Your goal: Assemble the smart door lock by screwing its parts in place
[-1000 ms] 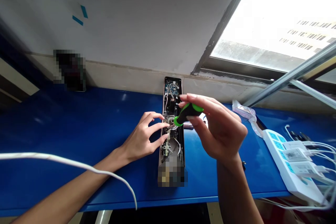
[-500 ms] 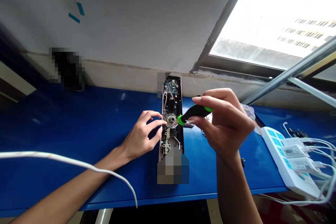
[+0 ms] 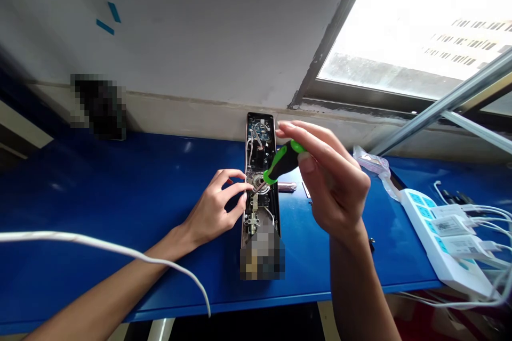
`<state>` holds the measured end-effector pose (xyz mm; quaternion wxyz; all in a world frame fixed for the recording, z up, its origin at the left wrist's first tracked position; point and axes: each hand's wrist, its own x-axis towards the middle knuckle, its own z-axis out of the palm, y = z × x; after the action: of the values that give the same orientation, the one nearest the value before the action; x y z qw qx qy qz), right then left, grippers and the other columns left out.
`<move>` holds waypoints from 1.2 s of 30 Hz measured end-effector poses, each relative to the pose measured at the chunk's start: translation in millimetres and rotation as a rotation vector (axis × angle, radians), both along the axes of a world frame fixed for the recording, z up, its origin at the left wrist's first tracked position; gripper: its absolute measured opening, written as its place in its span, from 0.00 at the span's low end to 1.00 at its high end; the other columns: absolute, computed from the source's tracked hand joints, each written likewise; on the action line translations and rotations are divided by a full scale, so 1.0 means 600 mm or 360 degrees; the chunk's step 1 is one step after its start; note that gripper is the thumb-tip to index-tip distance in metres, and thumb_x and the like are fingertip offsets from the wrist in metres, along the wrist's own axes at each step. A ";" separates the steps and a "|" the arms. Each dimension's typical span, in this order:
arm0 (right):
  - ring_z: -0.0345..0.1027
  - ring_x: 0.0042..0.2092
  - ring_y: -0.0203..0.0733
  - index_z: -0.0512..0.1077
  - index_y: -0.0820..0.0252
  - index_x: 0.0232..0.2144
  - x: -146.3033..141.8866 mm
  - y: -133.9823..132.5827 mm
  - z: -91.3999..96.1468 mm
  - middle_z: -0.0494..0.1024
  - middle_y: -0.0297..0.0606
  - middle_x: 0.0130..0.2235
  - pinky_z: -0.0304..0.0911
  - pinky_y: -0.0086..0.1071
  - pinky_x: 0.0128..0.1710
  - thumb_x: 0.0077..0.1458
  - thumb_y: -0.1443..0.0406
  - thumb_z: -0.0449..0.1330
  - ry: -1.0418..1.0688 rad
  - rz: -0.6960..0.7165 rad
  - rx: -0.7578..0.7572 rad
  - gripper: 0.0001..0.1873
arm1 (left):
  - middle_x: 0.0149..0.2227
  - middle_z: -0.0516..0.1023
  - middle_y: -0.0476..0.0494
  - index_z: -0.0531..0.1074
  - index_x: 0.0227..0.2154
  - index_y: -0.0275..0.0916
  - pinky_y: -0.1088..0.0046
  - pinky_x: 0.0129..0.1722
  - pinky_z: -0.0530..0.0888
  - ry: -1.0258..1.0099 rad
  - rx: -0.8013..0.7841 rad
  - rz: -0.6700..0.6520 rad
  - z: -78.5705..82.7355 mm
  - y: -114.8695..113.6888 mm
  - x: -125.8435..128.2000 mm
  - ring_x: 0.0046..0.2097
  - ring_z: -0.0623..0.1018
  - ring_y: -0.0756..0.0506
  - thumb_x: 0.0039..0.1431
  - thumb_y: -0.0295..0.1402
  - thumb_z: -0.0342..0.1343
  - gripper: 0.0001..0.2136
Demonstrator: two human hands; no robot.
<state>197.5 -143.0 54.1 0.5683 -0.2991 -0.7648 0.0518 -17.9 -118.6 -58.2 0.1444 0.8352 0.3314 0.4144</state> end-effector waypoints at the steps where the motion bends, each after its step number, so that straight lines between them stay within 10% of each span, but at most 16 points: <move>1: 0.79 0.54 0.49 0.74 0.46 0.63 -0.001 0.000 0.001 0.81 0.41 0.58 0.80 0.50 0.53 0.70 0.70 0.55 -0.0006 0.0068 -0.0021 0.24 | 0.53 0.74 0.39 0.79 0.49 0.40 0.57 0.56 0.79 -0.0003 -0.0012 -0.0006 -0.001 0.000 0.000 0.54 0.76 0.41 0.69 0.26 0.56 0.11; 8: 0.75 0.37 0.39 0.82 0.44 0.52 0.000 0.005 -0.002 0.76 0.36 0.38 0.77 0.34 0.31 0.59 0.65 0.72 0.0051 -0.0083 0.0134 0.19 | 0.56 0.74 0.38 0.80 0.49 0.41 0.58 0.56 0.80 -0.0021 -0.0077 0.0005 -0.004 -0.002 0.001 0.54 0.78 0.41 0.69 0.28 0.56 0.11; 13: 0.78 0.55 0.47 0.73 0.46 0.63 -0.006 0.003 0.001 0.77 0.43 0.59 0.80 0.47 0.51 0.70 0.72 0.53 0.0018 0.0187 -0.0108 0.25 | 0.54 0.74 0.38 0.79 0.49 0.40 0.58 0.57 0.80 -0.0055 -0.0079 0.0007 0.000 -0.002 0.004 0.55 0.79 0.41 0.69 0.27 0.56 0.11; 19: 0.75 0.39 0.39 0.82 0.50 0.53 -0.007 0.008 -0.001 0.77 0.38 0.40 0.77 0.35 0.35 0.55 0.72 0.73 0.0114 0.0034 0.0110 0.23 | 0.55 0.73 0.38 0.80 0.48 0.40 0.59 0.57 0.81 -0.0110 -0.0098 0.0022 0.000 -0.006 0.007 0.54 0.80 0.41 0.68 0.28 0.57 0.10; 24: 0.79 0.53 0.47 0.74 0.48 0.64 -0.008 0.004 -0.003 0.81 0.42 0.54 0.78 0.48 0.54 0.69 0.72 0.55 0.0034 0.0101 -0.0038 0.25 | 0.55 0.72 0.38 0.80 0.48 0.40 0.58 0.60 0.80 -0.0148 -0.0173 0.0009 -0.003 -0.006 0.008 0.55 0.79 0.41 0.68 0.28 0.57 0.10; 30: 0.76 0.38 0.39 0.81 0.44 0.54 -0.006 0.003 -0.006 0.79 0.36 0.40 0.78 0.34 0.33 0.59 0.66 0.71 0.0100 -0.0044 0.0092 0.21 | 0.60 0.69 0.40 0.79 0.48 0.43 0.57 0.57 0.81 -0.0190 -0.0415 0.0126 -0.007 -0.007 0.009 0.51 0.80 0.42 0.67 0.32 0.59 0.10; 36: 0.79 0.52 0.45 0.73 0.47 0.63 -0.013 -0.004 -0.003 0.80 0.42 0.56 0.80 0.44 0.51 0.70 0.72 0.55 0.0058 0.0173 -0.0092 0.25 | 0.63 0.65 0.41 0.77 0.51 0.46 0.56 0.57 0.81 -0.0260 -0.0658 0.0113 -0.015 -0.006 0.010 0.53 0.80 0.40 0.67 0.33 0.59 0.12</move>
<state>189.9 -145.3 52.6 0.5695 -0.2725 -0.7676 0.1102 -11.8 -122.2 -67.1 0.3242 0.7394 0.4255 0.4088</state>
